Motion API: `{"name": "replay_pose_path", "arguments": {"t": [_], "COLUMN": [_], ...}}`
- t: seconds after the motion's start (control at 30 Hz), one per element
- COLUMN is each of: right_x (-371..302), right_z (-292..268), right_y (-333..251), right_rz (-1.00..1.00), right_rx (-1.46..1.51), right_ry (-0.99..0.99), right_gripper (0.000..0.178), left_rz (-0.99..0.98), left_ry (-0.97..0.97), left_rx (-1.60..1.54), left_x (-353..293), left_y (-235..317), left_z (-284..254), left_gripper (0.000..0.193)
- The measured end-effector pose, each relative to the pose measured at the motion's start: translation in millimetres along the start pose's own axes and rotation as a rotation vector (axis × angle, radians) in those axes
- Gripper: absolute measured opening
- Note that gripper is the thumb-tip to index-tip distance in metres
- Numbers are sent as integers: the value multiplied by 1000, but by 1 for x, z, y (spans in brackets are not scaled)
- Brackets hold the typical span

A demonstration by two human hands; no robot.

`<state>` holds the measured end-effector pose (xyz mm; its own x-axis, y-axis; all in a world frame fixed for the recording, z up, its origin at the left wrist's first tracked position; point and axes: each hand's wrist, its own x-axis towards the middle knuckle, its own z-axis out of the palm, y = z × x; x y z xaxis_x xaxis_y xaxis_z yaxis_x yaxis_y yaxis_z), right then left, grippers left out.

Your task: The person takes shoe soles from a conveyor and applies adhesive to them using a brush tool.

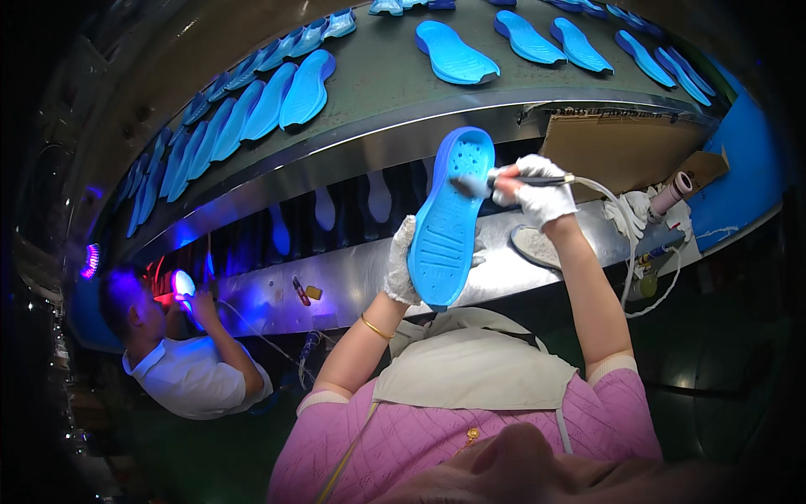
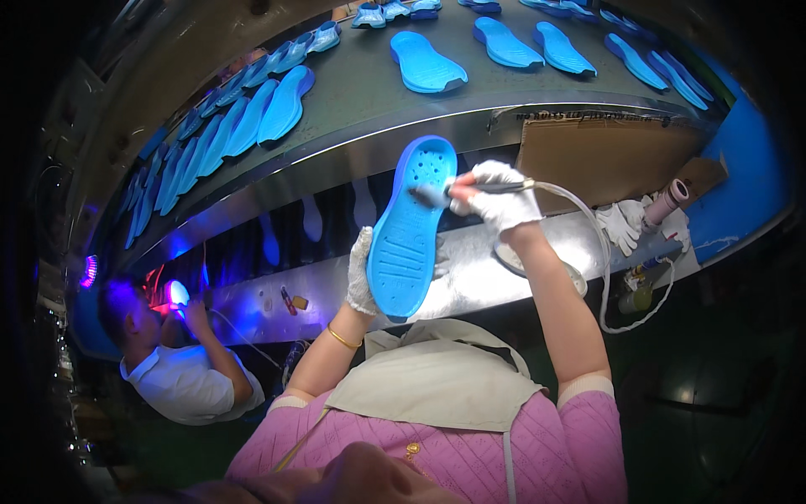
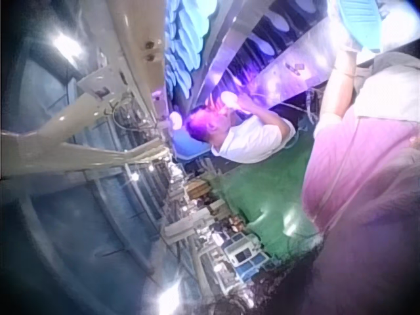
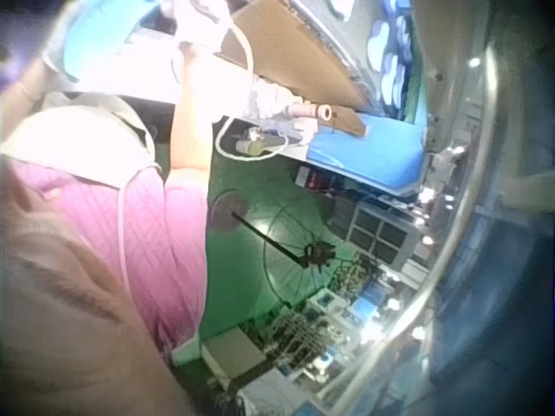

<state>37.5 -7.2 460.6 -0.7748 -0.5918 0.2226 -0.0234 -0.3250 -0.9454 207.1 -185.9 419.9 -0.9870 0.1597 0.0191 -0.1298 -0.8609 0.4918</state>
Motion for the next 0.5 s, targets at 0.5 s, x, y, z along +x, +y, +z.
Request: {"name": "replay_pose_path", "arguments": {"t": [0.5], "right_x": [-49], "right_z": [43], "right_y": [-33], "right_rz": [-417], "right_rx": [102], "right_ry": [84], "right_gripper": [20], "left_rz": [149], "left_ry": [-217], "left_rx": [-73], "left_x": [53], "left_y": [137], "left_z": [30], "left_gripper": [84]}}
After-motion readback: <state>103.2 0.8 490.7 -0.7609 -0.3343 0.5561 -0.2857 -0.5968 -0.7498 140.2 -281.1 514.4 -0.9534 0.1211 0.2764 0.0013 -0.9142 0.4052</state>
